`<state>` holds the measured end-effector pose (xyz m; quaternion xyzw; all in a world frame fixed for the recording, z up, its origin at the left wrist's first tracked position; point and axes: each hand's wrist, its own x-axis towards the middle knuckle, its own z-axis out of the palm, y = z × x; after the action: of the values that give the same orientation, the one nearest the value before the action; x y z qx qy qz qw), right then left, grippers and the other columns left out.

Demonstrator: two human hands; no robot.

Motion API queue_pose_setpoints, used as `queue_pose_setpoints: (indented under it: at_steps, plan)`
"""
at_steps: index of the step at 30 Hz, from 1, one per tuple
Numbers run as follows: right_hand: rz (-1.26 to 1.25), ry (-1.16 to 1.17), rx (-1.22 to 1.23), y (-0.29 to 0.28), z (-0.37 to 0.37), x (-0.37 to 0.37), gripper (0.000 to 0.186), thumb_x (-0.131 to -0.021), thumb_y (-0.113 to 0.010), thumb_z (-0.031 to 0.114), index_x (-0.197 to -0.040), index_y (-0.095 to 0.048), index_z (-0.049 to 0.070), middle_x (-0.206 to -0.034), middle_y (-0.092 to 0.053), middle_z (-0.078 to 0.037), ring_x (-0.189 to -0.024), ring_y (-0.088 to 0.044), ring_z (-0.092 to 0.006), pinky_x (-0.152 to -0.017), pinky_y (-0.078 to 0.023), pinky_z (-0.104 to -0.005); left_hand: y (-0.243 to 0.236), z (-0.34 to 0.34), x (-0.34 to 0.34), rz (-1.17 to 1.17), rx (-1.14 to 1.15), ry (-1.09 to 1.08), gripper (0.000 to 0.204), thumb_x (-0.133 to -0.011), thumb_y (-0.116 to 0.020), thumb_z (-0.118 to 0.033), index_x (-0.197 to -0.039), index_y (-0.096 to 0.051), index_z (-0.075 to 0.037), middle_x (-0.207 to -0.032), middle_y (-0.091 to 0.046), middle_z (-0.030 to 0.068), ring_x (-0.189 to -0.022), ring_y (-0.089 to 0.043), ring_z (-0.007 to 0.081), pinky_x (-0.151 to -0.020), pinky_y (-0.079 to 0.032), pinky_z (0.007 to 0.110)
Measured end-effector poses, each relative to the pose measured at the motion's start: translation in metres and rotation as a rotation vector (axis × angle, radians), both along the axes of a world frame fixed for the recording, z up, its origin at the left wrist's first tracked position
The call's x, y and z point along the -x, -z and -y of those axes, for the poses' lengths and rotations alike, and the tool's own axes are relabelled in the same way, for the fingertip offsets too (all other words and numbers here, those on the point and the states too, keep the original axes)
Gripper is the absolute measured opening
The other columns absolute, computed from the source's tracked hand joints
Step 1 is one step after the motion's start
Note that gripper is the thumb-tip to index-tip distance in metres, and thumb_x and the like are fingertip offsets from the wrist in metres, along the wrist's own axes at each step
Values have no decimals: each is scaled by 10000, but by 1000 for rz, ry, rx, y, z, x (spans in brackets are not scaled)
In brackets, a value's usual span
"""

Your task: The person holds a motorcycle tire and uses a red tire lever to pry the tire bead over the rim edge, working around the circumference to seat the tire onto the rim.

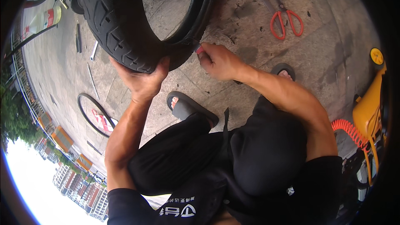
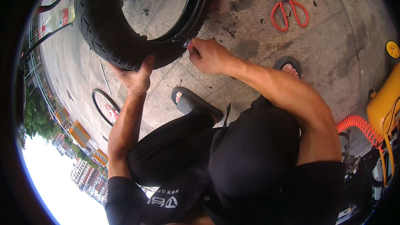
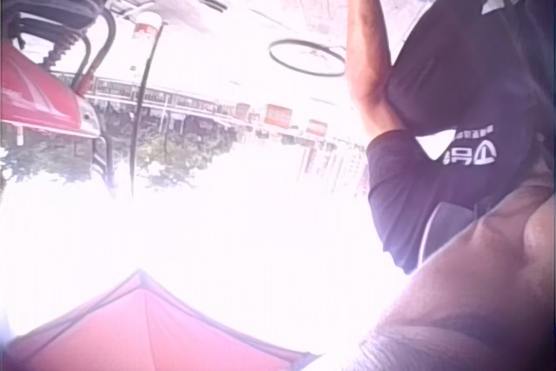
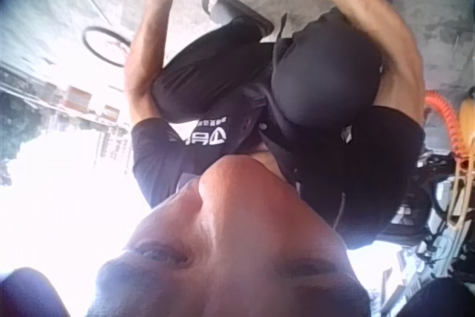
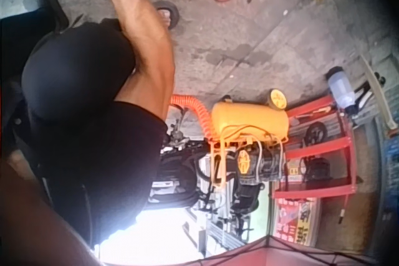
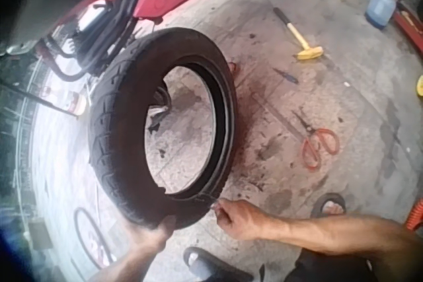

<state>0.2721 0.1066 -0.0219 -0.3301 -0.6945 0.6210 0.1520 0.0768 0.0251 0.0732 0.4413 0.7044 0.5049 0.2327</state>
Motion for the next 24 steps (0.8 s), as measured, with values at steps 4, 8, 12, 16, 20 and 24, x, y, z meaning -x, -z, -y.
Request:
queue_pose_setpoints:
  at_steps: [4,8,12,16,20,24]
  plan:
    - [165,90,-51,19,-19,2,156,-953,-499,163,-937,-533,12,-794,-631,-248,-766,-616,-456,-659,-467,-510,2,3,1,56,-13,-43,1005,-638,-876,-195,-1405,-252,-13,-1249,-475,132,-1153,-498,234,-1010,-410,390]
    - [236,76,-146,29,-25,6,160,-931,-533,174,-908,-545,17,-768,-640,-241,-768,-624,-455,-656,-477,-525,1,3,2,18,6,-38,1010,-635,-877,-199,-1407,-251,-17,-1241,-479,128,-1150,-496,231,-1009,-411,386]
    - [108,3,-139,19,-15,8,145,-914,-564,151,-896,-551,8,-769,-642,-235,-761,-634,-432,-654,-487,-495,0,3,1,19,19,-37,1010,-628,-880,-207,-1399,-257,-17,-1237,-480,130,-1144,-498,231,-1007,-412,384]
    - [73,53,-92,12,-20,15,152,-911,-620,143,-947,-589,-2,-755,-648,-181,-699,-646,-324,-644,-494,-408,0,1,2,50,24,-43,996,-622,-881,-220,-1380,-269,-15,-1216,-486,127,-1127,-505,230,-995,-421,384]
    - [-90,137,194,12,-35,22,233,-876,-688,197,-1046,-652,42,-792,-679,-159,-742,-669,-280,-677,-519,-362,0,0,1,30,1,-43,984,-622,-887,-219,-1361,-272,-9,-1200,-489,125,-1102,-518,226,-981,-435,376]
    - [-19,32,94,13,-37,26,253,-885,-705,175,-1090,-648,38,-774,-673,-111,-708,-648,-192,-696,-511,-314,-1,3,0,26,17,-25,982,-626,-892,-221,-1353,-266,-12,-1205,-483,128,-1103,-515,225,-979,-438,375]
